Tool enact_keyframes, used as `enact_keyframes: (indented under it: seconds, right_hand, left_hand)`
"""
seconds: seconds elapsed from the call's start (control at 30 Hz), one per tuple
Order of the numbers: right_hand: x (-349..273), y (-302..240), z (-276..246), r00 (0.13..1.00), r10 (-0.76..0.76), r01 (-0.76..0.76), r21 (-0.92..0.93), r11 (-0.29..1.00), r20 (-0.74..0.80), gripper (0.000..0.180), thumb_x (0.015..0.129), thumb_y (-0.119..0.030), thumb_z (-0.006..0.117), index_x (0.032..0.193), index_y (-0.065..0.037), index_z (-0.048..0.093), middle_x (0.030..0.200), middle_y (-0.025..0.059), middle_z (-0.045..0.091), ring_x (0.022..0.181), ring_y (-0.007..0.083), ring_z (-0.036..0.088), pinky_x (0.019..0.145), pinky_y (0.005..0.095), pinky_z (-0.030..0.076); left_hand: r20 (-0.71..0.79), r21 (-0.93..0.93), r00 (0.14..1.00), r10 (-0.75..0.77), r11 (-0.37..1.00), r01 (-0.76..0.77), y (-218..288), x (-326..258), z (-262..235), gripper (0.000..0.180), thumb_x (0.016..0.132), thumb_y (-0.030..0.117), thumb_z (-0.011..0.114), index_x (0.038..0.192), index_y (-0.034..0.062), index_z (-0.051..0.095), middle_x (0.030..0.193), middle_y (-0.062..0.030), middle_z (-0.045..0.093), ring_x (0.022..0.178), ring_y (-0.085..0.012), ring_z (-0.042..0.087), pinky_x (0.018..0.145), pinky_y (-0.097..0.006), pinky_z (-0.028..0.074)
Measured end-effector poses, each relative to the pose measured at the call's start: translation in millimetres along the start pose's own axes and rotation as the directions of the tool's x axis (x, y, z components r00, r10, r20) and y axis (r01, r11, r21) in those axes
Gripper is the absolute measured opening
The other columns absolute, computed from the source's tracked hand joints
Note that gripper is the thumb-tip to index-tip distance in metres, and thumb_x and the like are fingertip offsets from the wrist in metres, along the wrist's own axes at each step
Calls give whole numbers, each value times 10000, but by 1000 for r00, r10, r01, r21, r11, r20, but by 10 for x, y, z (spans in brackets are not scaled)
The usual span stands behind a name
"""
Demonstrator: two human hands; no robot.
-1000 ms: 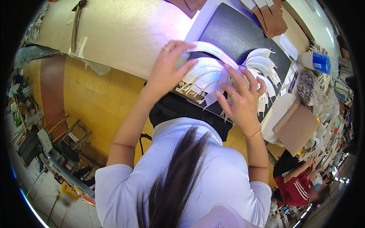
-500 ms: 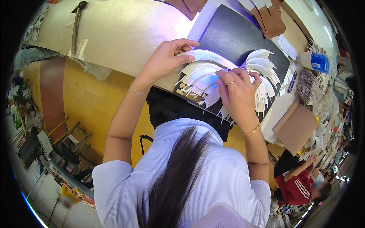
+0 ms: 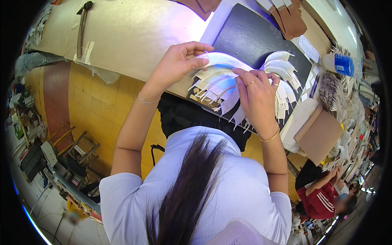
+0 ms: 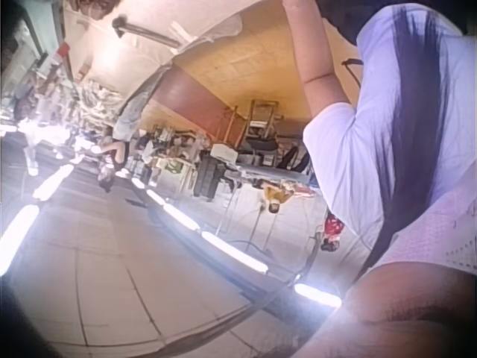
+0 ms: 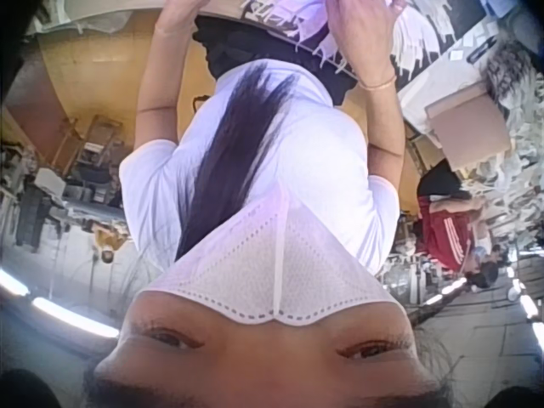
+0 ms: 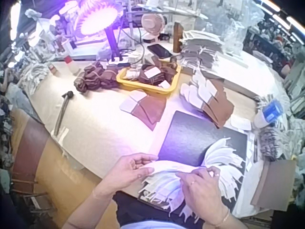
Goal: The person walks through a workshop and then sits at a workbench to arrange white fabric strips on a black mat. They repeatedly pick up, fan out, and reposition the strips by hand to form a layered pattern.
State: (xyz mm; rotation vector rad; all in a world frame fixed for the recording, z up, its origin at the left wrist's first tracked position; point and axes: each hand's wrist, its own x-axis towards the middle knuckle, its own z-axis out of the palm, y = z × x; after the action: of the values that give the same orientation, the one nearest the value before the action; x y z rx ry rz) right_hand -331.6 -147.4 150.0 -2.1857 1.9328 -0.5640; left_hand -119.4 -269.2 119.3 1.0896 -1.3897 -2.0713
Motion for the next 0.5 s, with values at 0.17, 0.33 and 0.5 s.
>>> enact_keyframes:
  seconds: [0.17,0.33,0.5]
  right_hand:
    - [-3,-12,-9,1000,-2,2,13,1000,7,305,852,-93,705,1153,-138,677,940,19,702,948,208,595,946,456,350]
    - [20,-5,9,1000,8,-7,39,999,-12,273,872,-118,702,1142,-138,666,910,27,695,930,215,595,937,452,359]
    - [57,-42,5,998,59,-58,41,997,-9,222,908,-151,687,1126,-139,649,898,30,695,907,223,603,922,441,375]
  left_hand:
    - [10,27,999,-36,999,36,21,-10,-13,410,901,73,728,1275,-51,617,1119,-91,695,916,-113,660,820,-249,540]
    - [1,-11,999,-48,999,48,52,-45,42,399,895,85,734,1250,-61,626,1093,-87,699,924,-123,662,841,-256,536]
    - [-12,-35,999,-44,998,44,79,-118,142,375,897,77,733,1230,-63,635,1103,-97,694,957,-130,664,880,-265,535]
